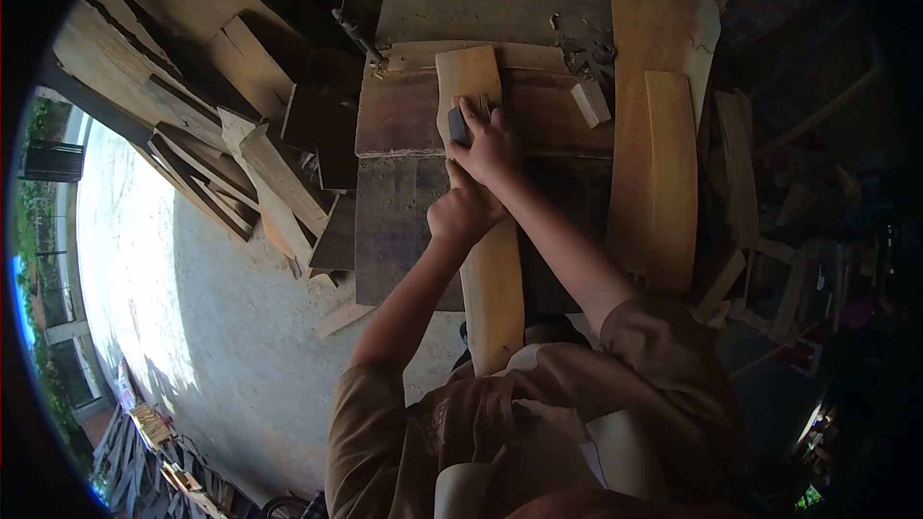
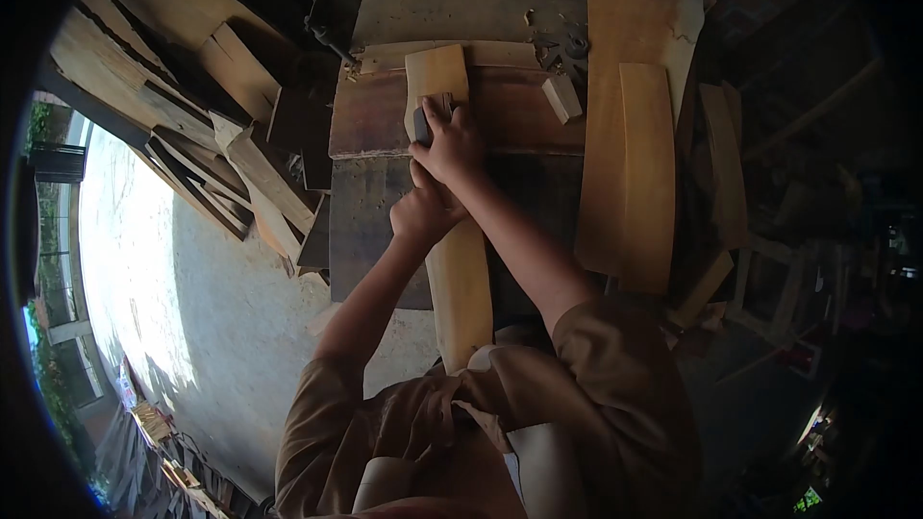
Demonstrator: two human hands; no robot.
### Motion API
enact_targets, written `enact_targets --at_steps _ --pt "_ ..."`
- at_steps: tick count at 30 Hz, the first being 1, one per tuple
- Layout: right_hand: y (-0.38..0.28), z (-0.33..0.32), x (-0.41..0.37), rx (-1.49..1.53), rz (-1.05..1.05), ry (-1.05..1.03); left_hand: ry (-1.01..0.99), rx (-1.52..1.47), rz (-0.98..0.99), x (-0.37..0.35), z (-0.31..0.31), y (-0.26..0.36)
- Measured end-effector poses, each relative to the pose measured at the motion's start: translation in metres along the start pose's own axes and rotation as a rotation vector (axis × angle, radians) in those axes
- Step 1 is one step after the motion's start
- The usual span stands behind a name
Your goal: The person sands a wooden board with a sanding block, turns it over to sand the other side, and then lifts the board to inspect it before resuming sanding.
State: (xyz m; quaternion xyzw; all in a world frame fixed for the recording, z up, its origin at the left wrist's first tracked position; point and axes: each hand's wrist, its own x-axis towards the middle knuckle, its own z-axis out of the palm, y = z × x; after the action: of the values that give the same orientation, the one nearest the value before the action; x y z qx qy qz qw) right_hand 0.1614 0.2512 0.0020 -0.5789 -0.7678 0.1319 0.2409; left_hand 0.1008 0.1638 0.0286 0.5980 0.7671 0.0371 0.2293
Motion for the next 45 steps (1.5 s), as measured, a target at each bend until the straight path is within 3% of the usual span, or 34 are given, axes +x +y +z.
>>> enact_targets --at_steps 3,5,9,12,13,16,17,20,25,29,32,36,40,42,43,45 --pt "-0.009 -0.004 0.08 0.013 0.087 -0.215 0.066 -0.032 -0.026 0.069 -0.028 0.009" --pt "-0.007 0.003 0.107 0.02 0.059 -0.158 0.067 0.004 -0.033 0.093 -0.042 0.012" --pt "-0.012 0.004 0.077 0.011 0.073 -0.149 0.026 0.031 -0.067 0.065 -0.032 0.006" --pt "-0.021 -0.012 -0.015 0.004 0.032 -0.193 -0.058 -0.002 -0.067 -0.018 -0.007 -0.009" --pt "-0.02 -0.008 -0.056 -0.026 -0.038 -0.105 -0.064 0.02 -0.056 -0.055 0.009 -0.016" --pt "-0.034 -0.032 -0.177 0.062 -0.045 -0.159 -0.245 -0.025 -0.11 -0.169 0.033 -0.026" --pt "-0.032 -0.031 -0.209 0.082 -0.082 -0.086 -0.242 -0.055 -0.077 -0.196 0.057 -0.039" --pt "-0.039 -0.042 -0.225 0.086 -0.019 -0.183 -0.275 -0.074 -0.087 -0.212 0.07 -0.045" --pt "-0.035 -0.027 -0.152 0.079 0.0 -0.136 -0.206 -0.025 -0.031 -0.138 0.042 -0.041" --pt "-0.027 -0.003 -0.018 0.024 0.037 -0.084 -0.03 0.027 0.021 -0.012 -0.006 -0.03" --pt "-0.027 0.014 0.068 0.057 0.099 -0.111 -0.047 -0.016 -0.051 0.066 -0.043 -0.019" --pt "-0.028 0.026 0.117 0.073 0.098 -0.084 0.049 -0.025 -0.033 0.108 -0.056 -0.015" --pt "-0.03 0.001 0.061 -0.067 0.109 -0.15 0.002 -0.005 -0.047 0.053 -0.039 -0.009" --pt "-0.026 -0.009 -0.009 -0.024 0.07 -0.218 -0.045 -0.012 -0.011 -0.012 -0.012 -0.015" --pt "-0.022 -0.004 -0.053 -0.095 -0.005 -0.101 -0.066 -0.053 -0.047 -0.052 0.001 -0.016" --pt "-0.032 -0.032 -0.141 0.038 0.103 -0.273 -0.146 -0.056 -0.07 -0.131 0.04 -0.025"
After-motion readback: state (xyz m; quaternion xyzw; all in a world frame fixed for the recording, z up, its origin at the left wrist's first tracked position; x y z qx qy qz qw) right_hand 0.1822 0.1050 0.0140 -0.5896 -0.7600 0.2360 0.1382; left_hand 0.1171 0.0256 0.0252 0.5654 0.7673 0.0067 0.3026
